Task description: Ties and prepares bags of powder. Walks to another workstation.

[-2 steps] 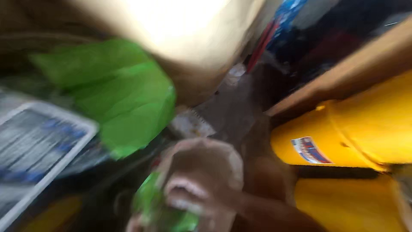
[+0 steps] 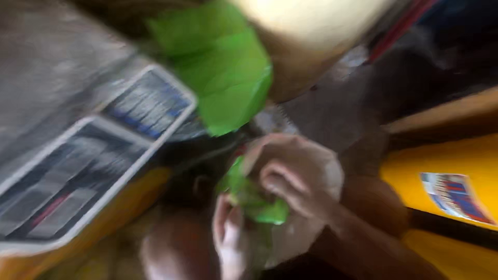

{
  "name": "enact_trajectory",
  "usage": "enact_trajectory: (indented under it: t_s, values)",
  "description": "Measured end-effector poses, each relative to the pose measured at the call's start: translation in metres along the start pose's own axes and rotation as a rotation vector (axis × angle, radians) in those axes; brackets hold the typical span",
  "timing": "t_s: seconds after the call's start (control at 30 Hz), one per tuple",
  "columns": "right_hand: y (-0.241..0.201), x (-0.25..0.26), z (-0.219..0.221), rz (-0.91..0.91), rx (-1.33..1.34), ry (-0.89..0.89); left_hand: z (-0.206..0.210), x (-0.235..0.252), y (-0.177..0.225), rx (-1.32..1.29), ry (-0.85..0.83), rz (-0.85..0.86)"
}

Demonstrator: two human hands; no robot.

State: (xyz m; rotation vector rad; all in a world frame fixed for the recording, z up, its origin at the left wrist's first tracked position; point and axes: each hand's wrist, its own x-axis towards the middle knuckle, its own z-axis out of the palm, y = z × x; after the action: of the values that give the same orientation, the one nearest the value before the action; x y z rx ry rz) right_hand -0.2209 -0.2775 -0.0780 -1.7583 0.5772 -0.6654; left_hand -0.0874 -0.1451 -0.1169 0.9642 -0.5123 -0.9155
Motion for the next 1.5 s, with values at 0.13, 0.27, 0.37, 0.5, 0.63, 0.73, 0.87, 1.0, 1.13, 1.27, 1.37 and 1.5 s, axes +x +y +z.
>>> enact_trajectory:
  t_s: [0.13, 0.27, 0.37, 0.5, 0.63, 0.73, 0.87, 1.0, 1.13, 1.27, 1.37, 1.5]
  values:
    - [0.002, -0.010, -0.001, 0.050, 0.064, 0.049, 0.006, 0.009, 0.007, -0.100, -0.010, -0.002]
    - [-0.008, -0.019, 0.001, -0.009, -0.117, 0.049, 0.003, 0.004, 0.008, -0.137, -0.059, 0.037]
    - [-0.013, -0.021, 0.005, -0.083, -0.235, -0.038, 0.003, 0.001, 0.007, -0.191, -0.128, 0.031]
    - [-0.019, -0.023, 0.013, -0.142, -0.272, -0.110, 0.006, -0.003, 0.007, -0.262, -0.207, 0.031]
    - [-0.021, -0.020, 0.012, -0.164, -0.202, -0.116, 0.006, -0.002, 0.010, -0.274, -0.210, 0.036]
    - [-0.023, -0.019, 0.011, -0.155, -0.175, -0.120, 0.006, -0.002, 0.012, -0.287, -0.214, 0.030]
    - [-0.024, -0.021, 0.012, -0.126, -0.172, -0.091, 0.004, -0.003, 0.011, -0.276, -0.203, 0.014]
    - [-0.025, -0.023, 0.010, -0.044, -0.142, -0.097, 0.004, -0.003, 0.012, -0.185, -0.214, 0.023]
    - [-0.026, -0.022, 0.009, -0.011, -0.109, -0.110, 0.005, -0.002, 0.014, -0.138, -0.200, 0.012]
    - [-0.025, -0.022, 0.010, -0.023, -0.111, -0.101, 0.006, -0.003, 0.015, -0.142, -0.173, -0.001]
    - [-0.025, -0.022, 0.010, -0.016, -0.121, -0.099, 0.006, -0.005, 0.014, -0.142, -0.191, 0.026]
    - [-0.024, -0.023, 0.010, -0.023, -0.123, -0.095, 0.008, -0.005, 0.015, -0.094, -0.201, 0.066]
